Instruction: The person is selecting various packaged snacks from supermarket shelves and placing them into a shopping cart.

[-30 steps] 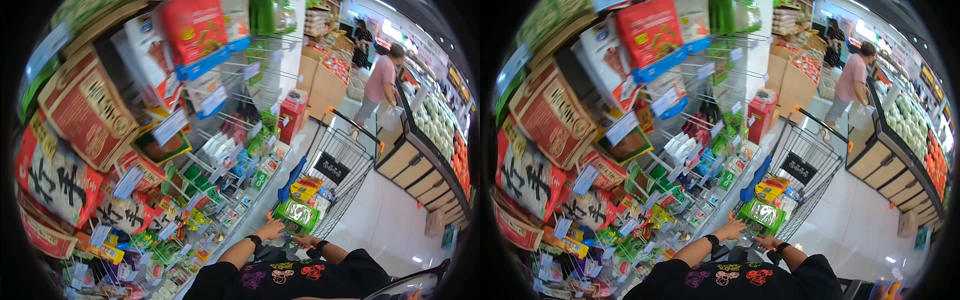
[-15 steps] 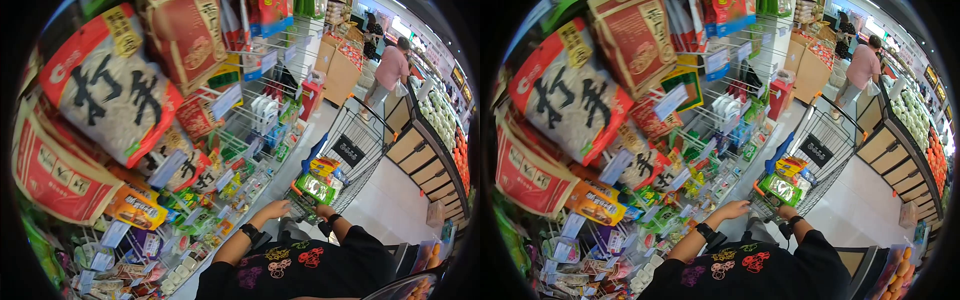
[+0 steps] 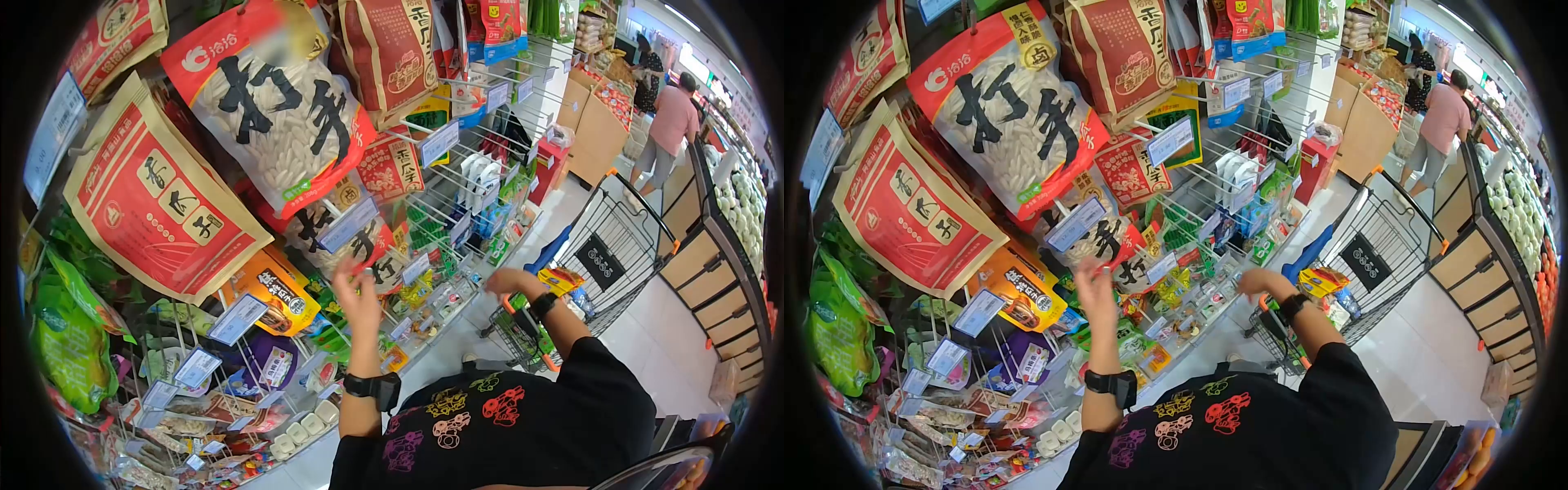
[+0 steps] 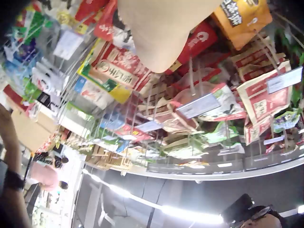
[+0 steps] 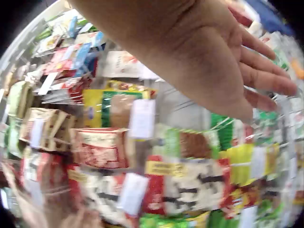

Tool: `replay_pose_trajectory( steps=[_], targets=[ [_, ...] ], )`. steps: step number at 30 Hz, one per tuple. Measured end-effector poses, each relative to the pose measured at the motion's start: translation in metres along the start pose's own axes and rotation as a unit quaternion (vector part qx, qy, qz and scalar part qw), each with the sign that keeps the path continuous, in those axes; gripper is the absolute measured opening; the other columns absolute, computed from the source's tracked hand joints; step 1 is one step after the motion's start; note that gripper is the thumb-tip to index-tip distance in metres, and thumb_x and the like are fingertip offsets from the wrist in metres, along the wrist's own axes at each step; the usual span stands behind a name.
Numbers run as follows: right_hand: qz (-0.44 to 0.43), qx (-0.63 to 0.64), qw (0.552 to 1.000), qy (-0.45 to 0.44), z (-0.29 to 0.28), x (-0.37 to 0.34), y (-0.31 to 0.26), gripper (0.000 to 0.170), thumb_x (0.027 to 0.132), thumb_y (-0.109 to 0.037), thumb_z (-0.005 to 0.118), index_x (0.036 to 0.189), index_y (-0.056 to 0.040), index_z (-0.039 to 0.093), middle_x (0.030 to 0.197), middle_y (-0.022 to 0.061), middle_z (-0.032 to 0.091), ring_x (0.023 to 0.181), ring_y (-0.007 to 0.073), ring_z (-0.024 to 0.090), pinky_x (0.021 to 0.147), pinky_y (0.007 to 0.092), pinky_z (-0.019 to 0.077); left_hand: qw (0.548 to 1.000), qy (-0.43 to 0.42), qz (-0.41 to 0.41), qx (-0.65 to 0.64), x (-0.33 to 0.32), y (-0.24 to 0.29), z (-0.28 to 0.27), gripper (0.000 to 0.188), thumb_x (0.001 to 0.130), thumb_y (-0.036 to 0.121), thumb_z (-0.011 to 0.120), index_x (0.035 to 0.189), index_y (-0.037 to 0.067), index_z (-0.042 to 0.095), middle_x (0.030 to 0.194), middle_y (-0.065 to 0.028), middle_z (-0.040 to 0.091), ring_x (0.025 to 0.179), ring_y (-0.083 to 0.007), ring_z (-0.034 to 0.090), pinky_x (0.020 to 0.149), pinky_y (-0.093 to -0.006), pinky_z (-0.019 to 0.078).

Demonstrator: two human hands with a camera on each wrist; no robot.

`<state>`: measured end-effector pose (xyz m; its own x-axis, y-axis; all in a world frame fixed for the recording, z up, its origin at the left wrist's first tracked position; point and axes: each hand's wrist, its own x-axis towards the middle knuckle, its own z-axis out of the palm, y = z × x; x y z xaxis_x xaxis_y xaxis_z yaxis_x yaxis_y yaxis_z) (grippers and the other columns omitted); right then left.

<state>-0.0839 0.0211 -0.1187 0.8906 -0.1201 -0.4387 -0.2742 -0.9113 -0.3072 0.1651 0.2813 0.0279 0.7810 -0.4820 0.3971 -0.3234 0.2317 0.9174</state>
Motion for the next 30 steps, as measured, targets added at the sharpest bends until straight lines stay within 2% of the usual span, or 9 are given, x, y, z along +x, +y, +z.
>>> replay_pose_trajectory(
  steps=[3,8,12,14,18,21,22,29,30],
  targets=[
    [-0.091,0.202,0.961,0.163,-0.123,-0.013,-0.088,0.024,0.084,-0.024,0.045,0.087,-0.0042,0.058,0.079,0.0084,0.062,0.073,0.0177,0.06,0.067,0.0311,0.0457,0.977,0.104,0.076,0.167,0.012,0.027,-0.013,0.056,0.073,0.003,0.055,0.124,0.002,0.031,0.122,-0.0147,0.034,0.113,-0.0255,0.038,0.092,-0.0356,0.0341],
    [-0.229,0.363,0.874,0.228,-0.207,0.007,-0.147,0.027,0.084,-0.017,0.048,0.106,-0.0023,0.052,0.091,0.0079,0.061,0.087,0.0161,0.059,0.078,0.0277,0.0451,0.994,0.081,0.005,0.077,0.034,-0.018,-0.025,0.075,0.071,0.006,0.059,0.131,-0.001,0.015,0.129,-0.0181,0.027,0.119,-0.0261,0.03,0.099,-0.0352,0.0234],
    [-0.25,0.381,0.831,0.321,-0.217,0.069,-0.141,0.037,0.081,-0.017,0.054,0.113,-0.0004,0.046,0.103,0.0113,0.057,0.095,0.0171,0.055,0.082,0.0287,0.0432,0.992,0.08,-0.019,0.095,0.046,-0.041,-0.03,0.079,0.07,0.003,0.059,0.131,-0.004,0.011,0.131,-0.0191,0.025,0.12,-0.0244,0.029,0.099,-0.0331,0.0218],
    [-0.245,0.385,0.818,0.352,-0.216,0.099,-0.14,0.043,0.081,-0.018,0.056,0.118,-0.0009,0.042,0.108,0.0097,0.054,0.096,0.0155,0.054,0.081,0.0277,0.043,0.997,0.072,-0.04,-0.003,0.048,-0.047,-0.03,0.078,0.07,0.002,0.058,0.132,-0.003,0.01,0.129,-0.019,0.028,0.118,-0.0242,0.031,0.099,-0.0333,0.0219],
    [-0.18,0.374,0.843,0.342,-0.205,0.131,-0.151,0.057,0.075,-0.022,0.062,0.122,-0.0016,0.038,0.111,0.0108,0.052,0.098,0.016,0.051,0.081,0.0264,0.0411,0.995,0.073,-0.067,-0.009,0.045,-0.044,-0.031,0.077,0.071,0.006,0.06,0.133,0.001,0.014,0.13,-0.0161,0.031,0.121,-0.026,0.028,0.1,-0.0344,0.019],
    [-0.161,0.4,0.872,0.233,-0.212,0.097,-0.175,0.056,0.074,-0.021,0.062,0.122,-0.0037,0.039,0.108,0.0104,0.053,0.091,0.0146,0.052,0.077,0.0258,0.0414,0.998,0.064,-0.025,-0.009,0.043,-0.036,-0.025,0.076,0.07,0.003,0.06,0.132,0.0,0.016,0.126,-0.0157,0.035,0.117,-0.0256,0.032,0.098,-0.0339,0.0224],
    [-0.18,0.343,0.877,0.285,-0.198,0.119,-0.164,0.051,0.075,-0.017,0.062,0.12,-0.0048,0.042,0.102,0.0082,0.056,0.084,0.012,0.052,0.07,0.0259,0.0424,0.993,0.095,-0.062,0.033,0.041,-0.025,-0.021,0.074,0.069,-0.002,0.059,0.131,-0.002,0.018,0.126,-0.0156,0.037,0.114,-0.0244,0.037,0.096,-0.0333,0.0268],
    [-0.249,0.501,0.796,0.231,-0.201,0.137,-0.15,0.036,0.072,-0.004,0.061,0.108,-0.0022,0.052,0.092,0.004,0.06,0.078,0.0084,0.053,0.067,0.0243,0.0431,0.998,0.068,-0.005,-0.012,0.037,-0.035,-0.023,0.073,0.07,-0.005,0.056,0.132,-0.004,0.017,0.13,-0.0178,0.032,0.115,-0.0253,0.039,0.095,-0.0329,0.0309],
    [-0.276,0.432,0.804,0.3,-0.202,0.136,-0.15,0.034,0.072,-0.004,0.06,0.105,-0.0014,0.053,0.088,0.0041,0.06,0.076,0.0075,0.053,0.064,0.0236,0.043,0.997,0.073,-0.006,-0.006,0.035,-0.035,-0.023,0.073,0.07,-0.005,0.055,0.132,-0.004,0.017,0.13,-0.0185,0.031,0.115,-0.0255,0.038,0.096,-0.0331,0.0308]
  ],
)
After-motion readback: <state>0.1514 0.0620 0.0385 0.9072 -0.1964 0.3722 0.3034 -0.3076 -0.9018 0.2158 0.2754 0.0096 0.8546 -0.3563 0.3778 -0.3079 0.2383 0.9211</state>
